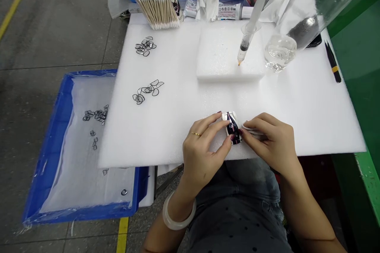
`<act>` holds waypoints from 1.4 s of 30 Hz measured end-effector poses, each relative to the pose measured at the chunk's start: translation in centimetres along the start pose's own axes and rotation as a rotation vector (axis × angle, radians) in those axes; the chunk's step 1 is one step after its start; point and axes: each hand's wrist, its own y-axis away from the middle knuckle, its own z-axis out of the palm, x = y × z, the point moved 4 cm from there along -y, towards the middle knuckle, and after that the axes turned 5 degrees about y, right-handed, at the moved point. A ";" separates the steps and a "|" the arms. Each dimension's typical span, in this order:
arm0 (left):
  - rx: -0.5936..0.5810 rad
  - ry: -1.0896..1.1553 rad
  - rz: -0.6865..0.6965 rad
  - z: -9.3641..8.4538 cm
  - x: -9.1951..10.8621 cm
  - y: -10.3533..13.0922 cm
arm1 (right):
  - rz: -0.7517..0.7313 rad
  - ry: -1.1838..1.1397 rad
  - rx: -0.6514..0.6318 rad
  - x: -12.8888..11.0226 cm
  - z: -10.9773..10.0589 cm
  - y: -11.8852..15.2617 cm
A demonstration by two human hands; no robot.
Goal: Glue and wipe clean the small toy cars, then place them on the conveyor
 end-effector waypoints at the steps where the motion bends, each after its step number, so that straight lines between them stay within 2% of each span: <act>1: -0.001 -0.001 -0.001 0.0 0.0 0.0 | -0.001 0.005 0.002 0.0 0.0 0.0; 25: -0.076 0.025 -0.089 0.1 0.0 -0.2 | 0.040 0.010 -0.030 -0.2 -0.1 -0.2; 37: -0.055 0.016 -0.083 0.2 0.1 -0.2 | -0.013 0.124 -0.017 -0.4 0.3 -0.1; 40: -0.127 0.031 -0.078 -0.4 -0.1 -0.6 | 0.004 0.051 -0.018 -0.2 0.1 0.0; 42: -0.279 0.051 -0.002 -0.7 -0.3 -1.3 | 0.025 -0.045 0.022 -0.1 -0.3 0.1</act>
